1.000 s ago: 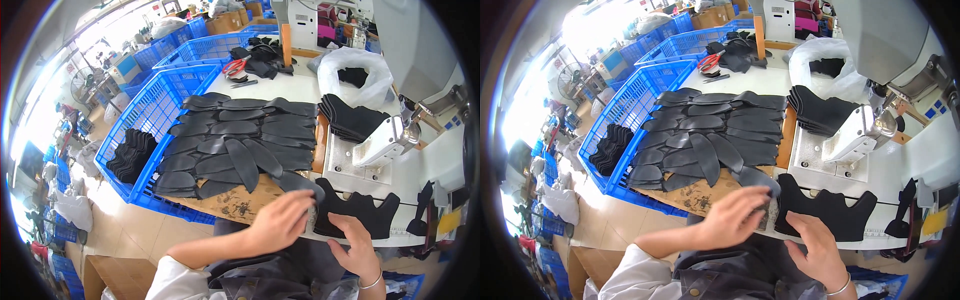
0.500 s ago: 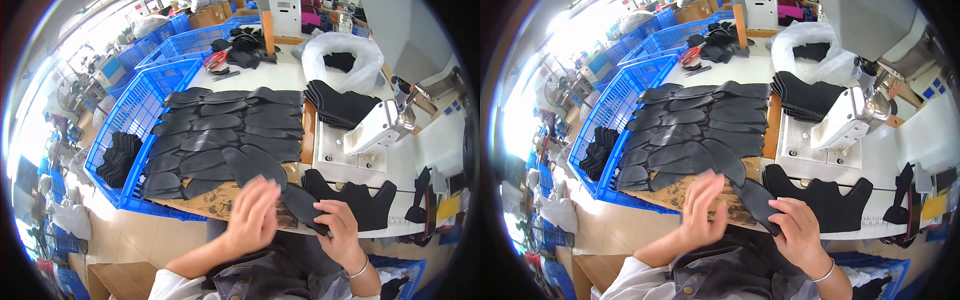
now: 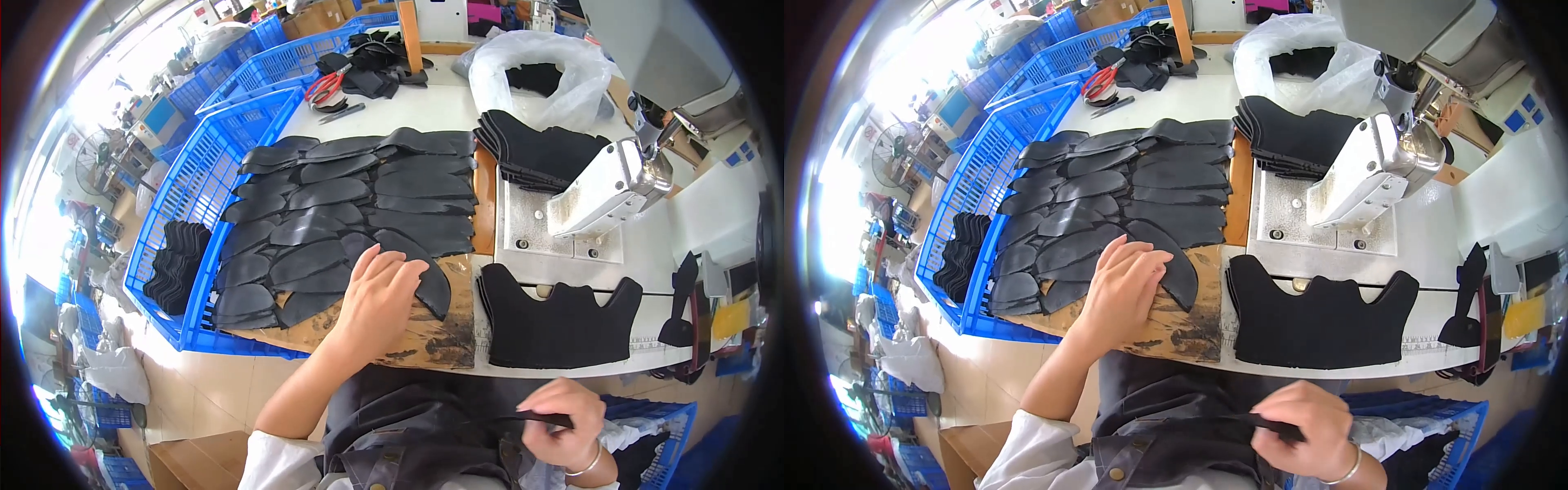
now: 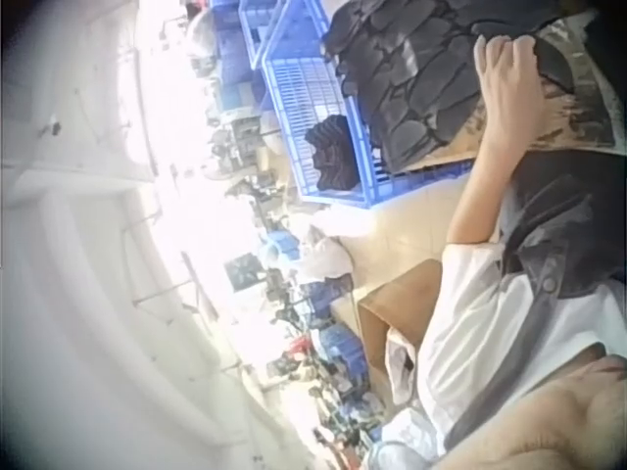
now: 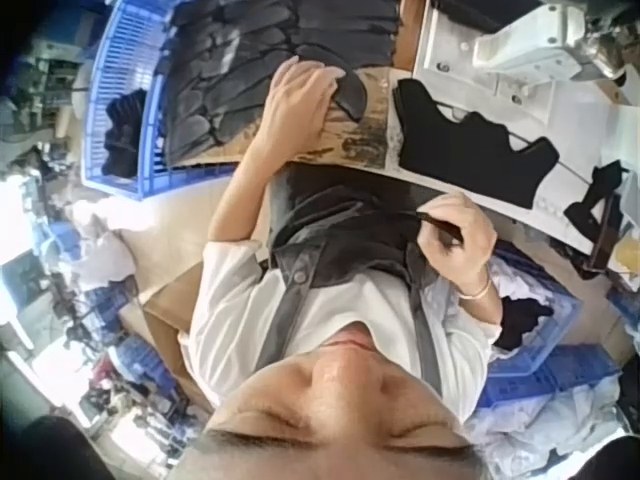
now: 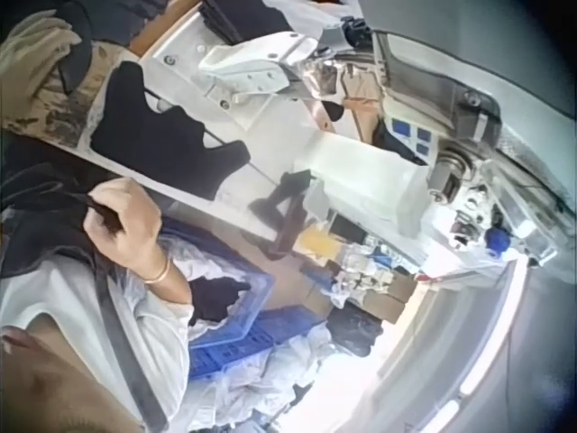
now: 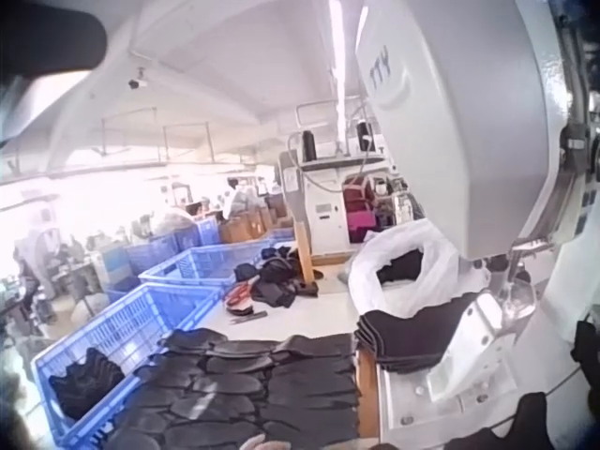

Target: Stitching components of a shoe upper using an industrial sewing machine.

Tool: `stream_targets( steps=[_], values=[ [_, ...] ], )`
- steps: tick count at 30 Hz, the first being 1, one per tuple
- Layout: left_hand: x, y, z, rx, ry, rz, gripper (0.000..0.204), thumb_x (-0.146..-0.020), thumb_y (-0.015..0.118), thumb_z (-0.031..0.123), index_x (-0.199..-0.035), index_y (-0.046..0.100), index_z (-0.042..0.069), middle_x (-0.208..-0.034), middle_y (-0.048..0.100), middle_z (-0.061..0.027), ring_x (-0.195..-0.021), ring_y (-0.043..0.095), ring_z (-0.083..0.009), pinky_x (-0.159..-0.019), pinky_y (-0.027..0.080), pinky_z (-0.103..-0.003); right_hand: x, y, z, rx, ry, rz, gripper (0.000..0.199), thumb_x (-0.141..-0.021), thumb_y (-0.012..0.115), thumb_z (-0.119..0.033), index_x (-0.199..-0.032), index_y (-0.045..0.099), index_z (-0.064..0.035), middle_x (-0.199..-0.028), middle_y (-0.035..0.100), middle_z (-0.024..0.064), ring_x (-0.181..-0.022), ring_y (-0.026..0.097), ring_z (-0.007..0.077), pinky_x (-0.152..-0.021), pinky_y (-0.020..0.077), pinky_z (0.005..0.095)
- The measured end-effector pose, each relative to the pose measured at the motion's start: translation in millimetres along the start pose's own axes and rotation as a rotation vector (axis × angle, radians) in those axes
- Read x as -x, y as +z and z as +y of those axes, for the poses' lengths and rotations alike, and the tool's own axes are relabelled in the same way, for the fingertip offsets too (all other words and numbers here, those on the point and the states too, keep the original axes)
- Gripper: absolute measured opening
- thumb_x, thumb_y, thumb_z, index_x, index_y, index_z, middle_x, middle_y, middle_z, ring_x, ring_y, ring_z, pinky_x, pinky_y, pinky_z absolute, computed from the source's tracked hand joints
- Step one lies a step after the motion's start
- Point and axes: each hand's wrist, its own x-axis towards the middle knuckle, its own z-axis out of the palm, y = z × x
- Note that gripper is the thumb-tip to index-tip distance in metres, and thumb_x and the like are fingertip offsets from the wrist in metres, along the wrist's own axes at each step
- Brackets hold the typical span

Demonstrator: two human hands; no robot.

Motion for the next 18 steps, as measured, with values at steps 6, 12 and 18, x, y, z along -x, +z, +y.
stream_targets(
  steps=[6, 12, 18],
  values=[
    [-4.8, -4.2, 6.7, 0.109, -0.189, 0.055, 0.029, -0.073, 0.063, -0.005, -0.1, 0.058, 0.005, -0.086, 0.055, -0.01, -0.091, 0.054, -0.0299, -0.085, 0.041, -0.039, 24.2, -32.0, 0.3, 0.043, 0.286, 0.243, 0.031, -0.064, 0.073, -0.002, -0.091, 0.057, 0.0003, -0.076, 0.066, 0.0145, -0.068, 0.066, 0.0227, -0.063, 0.051, 0.0292],
    [-2.6, -12.0, 4.3, 0.354, -0.19, 0.169, 0.04, -0.067, 0.05, -0.013, -0.104, 0.055, 0.0, -0.11, 0.06, -0.0153, -0.101, 0.055, -0.0326, -0.093, 0.041, -0.037, 19.1, -52.0, 2.0, -0.032, 0.274, 0.417, 0.02, -0.077, 0.066, -0.016, -0.088, 0.059, -0.0004, -0.075, 0.055, 0.0098, -0.065, 0.05, 0.014, -0.059, 0.0388, 0.0236],
    [-13.3, -27.8, 61.0, 0.757, 0.069, -0.183, 0.034, -0.077, 0.071, 0.011, -0.107, 0.06, -0.001, -0.109, 0.061, -0.0153, -0.1, 0.06, -0.026, -0.087, 0.045, -0.035, -7.8, -63.8, -9.5, 0.083, 0.291, -0.227, 0.036, -0.067, 0.067, 0.004, -0.102, 0.071, -0.0057, -0.073, 0.057, 0.0069, -0.058, 0.055, 0.0168, -0.05, 0.042, 0.027]
  ],
)
